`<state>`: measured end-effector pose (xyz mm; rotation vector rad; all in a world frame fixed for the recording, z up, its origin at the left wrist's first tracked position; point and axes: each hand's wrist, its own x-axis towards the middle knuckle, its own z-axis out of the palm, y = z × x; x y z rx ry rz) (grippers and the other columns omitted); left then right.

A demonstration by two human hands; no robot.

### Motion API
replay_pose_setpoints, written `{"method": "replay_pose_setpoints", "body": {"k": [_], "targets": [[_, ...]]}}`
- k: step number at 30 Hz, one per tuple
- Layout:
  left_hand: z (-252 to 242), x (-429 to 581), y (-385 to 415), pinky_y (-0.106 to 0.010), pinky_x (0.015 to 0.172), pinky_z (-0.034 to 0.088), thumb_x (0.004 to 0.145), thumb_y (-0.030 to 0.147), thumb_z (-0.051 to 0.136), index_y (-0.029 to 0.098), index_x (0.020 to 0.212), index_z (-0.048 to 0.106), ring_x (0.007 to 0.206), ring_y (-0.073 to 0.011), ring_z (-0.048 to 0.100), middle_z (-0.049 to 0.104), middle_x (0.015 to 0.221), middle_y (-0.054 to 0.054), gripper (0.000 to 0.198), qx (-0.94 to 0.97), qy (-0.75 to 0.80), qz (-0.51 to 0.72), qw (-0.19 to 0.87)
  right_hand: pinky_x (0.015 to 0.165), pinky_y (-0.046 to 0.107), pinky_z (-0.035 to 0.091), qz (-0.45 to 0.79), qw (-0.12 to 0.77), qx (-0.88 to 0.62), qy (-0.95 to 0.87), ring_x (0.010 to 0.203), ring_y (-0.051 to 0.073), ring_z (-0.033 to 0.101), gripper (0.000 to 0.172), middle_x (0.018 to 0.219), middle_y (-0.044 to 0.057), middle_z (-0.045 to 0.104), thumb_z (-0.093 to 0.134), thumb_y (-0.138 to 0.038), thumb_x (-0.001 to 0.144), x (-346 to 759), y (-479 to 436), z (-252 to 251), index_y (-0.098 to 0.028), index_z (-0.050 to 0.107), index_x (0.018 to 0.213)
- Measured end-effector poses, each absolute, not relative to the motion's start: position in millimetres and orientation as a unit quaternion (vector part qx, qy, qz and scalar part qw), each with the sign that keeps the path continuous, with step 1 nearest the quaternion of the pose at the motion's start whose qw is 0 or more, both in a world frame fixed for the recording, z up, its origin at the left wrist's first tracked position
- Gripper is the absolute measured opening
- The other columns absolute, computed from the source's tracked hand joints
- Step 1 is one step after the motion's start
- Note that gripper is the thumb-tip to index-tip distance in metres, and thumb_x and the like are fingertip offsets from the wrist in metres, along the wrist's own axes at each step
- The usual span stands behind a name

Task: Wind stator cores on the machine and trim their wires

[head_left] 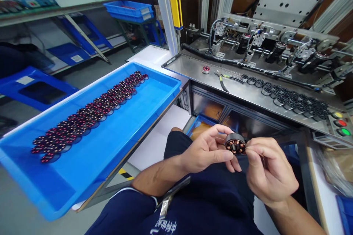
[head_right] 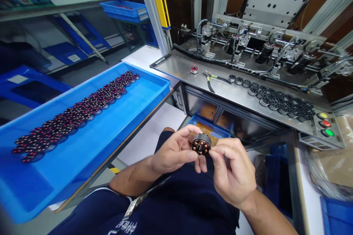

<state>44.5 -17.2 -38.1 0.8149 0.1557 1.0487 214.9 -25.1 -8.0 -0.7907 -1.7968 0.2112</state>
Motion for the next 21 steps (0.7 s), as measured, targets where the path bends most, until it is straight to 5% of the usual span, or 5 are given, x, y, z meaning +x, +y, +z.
{"method": "replay_pose_setpoints", "body": {"k": [4,9,14,21], "targets": [[-36.7,44.9,-17.8,-0.02,0.058,0.06,0.083,0.022,0.079,0.023,0.115,0.049,0.071,-0.0164,0.077,0.069,0.093,0.001,0.044,0.363,0.092,0.483,0.791,0.06,0.03,0.05,0.116,0.562,-0.351,-0.74,0.069,0.015,0.061,0.019,0.08,0.002,0.064,0.063,-0.003,0.086,211.7,-26.1,-8.0,-0.02,0.065,0.094],[-30.7,44.2,-20.1,-0.025,0.073,0.063,0.072,0.016,0.086,0.019,0.101,0.059,0.083,-0.0149,0.075,0.067,0.118,-0.006,0.04,0.446,0.152,0.563,0.679,0.063,0.031,0.05,0.23,0.563,-0.372,-0.701,0.071,0.016,0.059,0.012,0.078,0.003,0.062,0.061,-0.009,0.091,209.7,-25.0,-15.6,-0.019,0.065,0.086],[-35.4,43.8,-25.3,-0.028,0.095,0.061,0.07,-0.001,0.083,0.026,0.129,0.058,0.113,-0.0202,0.071,0.071,0.124,-0.007,0.069,0.578,0.183,0.662,0.44,0.061,0.026,0.05,0.448,0.556,-0.365,-0.597,0.068,0.013,0.057,0.021,0.072,0.001,0.058,0.059,-0.022,0.095,201.4,-21.9,-28.5,-0.019,0.063,0.075],[-46.6,37.9,-29.4,-0.034,0.092,0.064,0.068,0.012,0.088,0.023,0.137,0.052,0.105,-0.0239,0.074,0.072,0.125,-0.012,0.079,0.625,0.275,0.626,0.377,0.061,0.027,0.053,0.573,0.553,-0.358,-0.487,0.066,0.014,0.057,0.022,0.07,0.001,0.057,0.067,-0.029,0.089,193.9,-17.9,-35.0,-0.019,0.062,0.07]]}}
